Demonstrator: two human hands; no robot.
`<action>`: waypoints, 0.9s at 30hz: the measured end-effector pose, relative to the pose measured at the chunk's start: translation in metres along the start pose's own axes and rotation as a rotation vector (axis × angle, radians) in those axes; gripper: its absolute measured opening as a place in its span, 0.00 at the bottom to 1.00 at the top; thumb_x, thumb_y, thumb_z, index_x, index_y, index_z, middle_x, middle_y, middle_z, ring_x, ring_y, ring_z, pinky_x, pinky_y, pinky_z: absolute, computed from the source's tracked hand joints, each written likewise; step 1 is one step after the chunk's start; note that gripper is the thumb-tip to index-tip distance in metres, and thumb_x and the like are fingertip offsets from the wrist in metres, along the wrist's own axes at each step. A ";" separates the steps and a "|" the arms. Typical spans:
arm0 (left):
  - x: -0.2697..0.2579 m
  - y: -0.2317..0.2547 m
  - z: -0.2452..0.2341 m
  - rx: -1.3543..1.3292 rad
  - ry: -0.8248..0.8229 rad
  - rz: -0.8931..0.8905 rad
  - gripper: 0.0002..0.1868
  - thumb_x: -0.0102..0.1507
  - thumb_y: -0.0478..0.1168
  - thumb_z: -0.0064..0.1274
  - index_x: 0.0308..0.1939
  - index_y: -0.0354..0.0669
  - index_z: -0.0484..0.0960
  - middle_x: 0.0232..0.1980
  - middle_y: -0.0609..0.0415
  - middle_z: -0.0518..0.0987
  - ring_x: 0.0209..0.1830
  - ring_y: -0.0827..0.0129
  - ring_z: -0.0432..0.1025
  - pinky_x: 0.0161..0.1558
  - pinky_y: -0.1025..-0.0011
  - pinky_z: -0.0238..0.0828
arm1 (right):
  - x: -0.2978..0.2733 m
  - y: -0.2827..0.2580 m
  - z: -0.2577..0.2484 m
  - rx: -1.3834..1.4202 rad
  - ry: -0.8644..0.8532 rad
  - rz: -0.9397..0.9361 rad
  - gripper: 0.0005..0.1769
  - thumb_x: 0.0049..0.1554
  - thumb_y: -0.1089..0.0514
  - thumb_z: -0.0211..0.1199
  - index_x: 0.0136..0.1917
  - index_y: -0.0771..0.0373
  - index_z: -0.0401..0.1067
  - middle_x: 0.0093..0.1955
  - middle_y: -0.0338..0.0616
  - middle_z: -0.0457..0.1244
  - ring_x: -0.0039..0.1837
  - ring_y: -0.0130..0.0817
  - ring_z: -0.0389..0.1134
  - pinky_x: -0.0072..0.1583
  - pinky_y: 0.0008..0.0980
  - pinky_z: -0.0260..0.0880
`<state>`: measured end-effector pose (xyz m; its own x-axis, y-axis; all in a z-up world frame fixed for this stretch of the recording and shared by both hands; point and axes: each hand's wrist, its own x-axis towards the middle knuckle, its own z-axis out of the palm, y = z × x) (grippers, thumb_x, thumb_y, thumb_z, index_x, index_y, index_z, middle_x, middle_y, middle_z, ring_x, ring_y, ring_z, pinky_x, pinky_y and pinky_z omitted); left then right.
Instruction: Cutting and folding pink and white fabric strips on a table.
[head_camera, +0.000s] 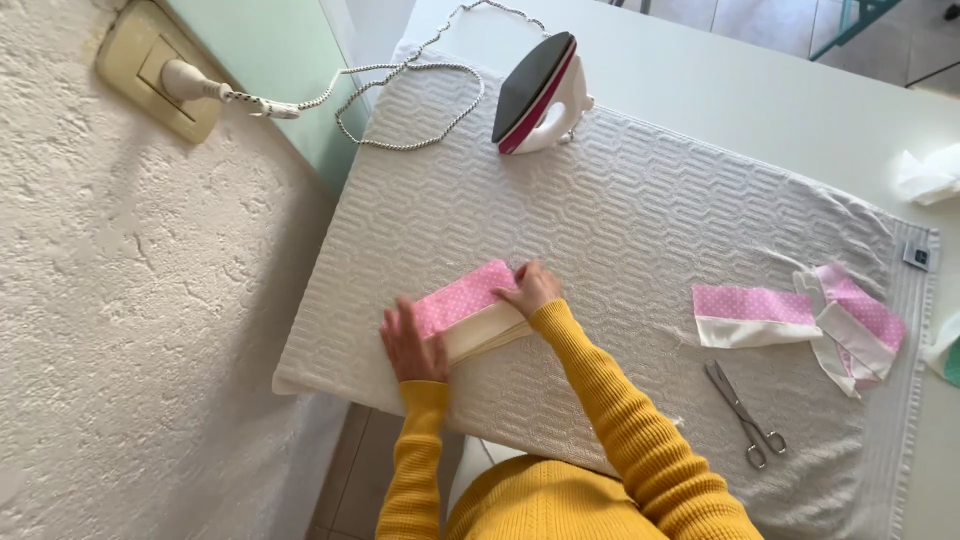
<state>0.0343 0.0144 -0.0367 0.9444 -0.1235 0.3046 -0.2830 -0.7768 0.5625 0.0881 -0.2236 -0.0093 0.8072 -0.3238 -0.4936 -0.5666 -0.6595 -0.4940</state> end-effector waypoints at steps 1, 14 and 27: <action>0.001 -0.009 0.004 -0.157 0.082 -0.005 0.37 0.72 0.53 0.41 0.80 0.41 0.51 0.84 0.46 0.51 0.84 0.44 0.45 0.80 0.48 0.38 | 0.003 -0.003 -0.002 -0.018 -0.044 -0.006 0.34 0.50 0.37 0.72 0.57 0.64 0.69 0.50 0.47 0.67 0.50 0.34 0.68 0.57 0.35 0.73; 0.168 0.038 0.019 -0.540 -1.208 0.005 0.36 0.54 0.49 0.68 0.65 0.45 0.78 0.55 0.55 0.84 0.54 0.70 0.76 0.57 0.68 0.73 | -0.041 0.028 -0.084 0.458 -0.033 -0.447 0.14 0.58 0.53 0.68 0.52 0.60 0.70 0.36 0.40 0.68 0.42 0.23 0.66 0.45 0.28 0.69; 0.203 0.193 0.186 -0.498 -0.980 -0.140 0.31 0.55 0.43 0.66 0.61 0.42 0.79 0.53 0.51 0.84 0.50 0.63 0.77 0.53 0.66 0.77 | 0.042 0.258 -0.187 0.444 0.449 -0.124 0.22 0.54 0.49 0.74 0.53 0.64 0.71 0.42 0.49 0.72 0.43 0.33 0.72 0.47 0.35 0.74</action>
<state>0.2022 -0.2750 -0.0095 0.6347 -0.6602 -0.4017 0.0085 -0.5138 0.8579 0.0069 -0.5348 -0.0236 0.8069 -0.5796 -0.1137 -0.4017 -0.3973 -0.8251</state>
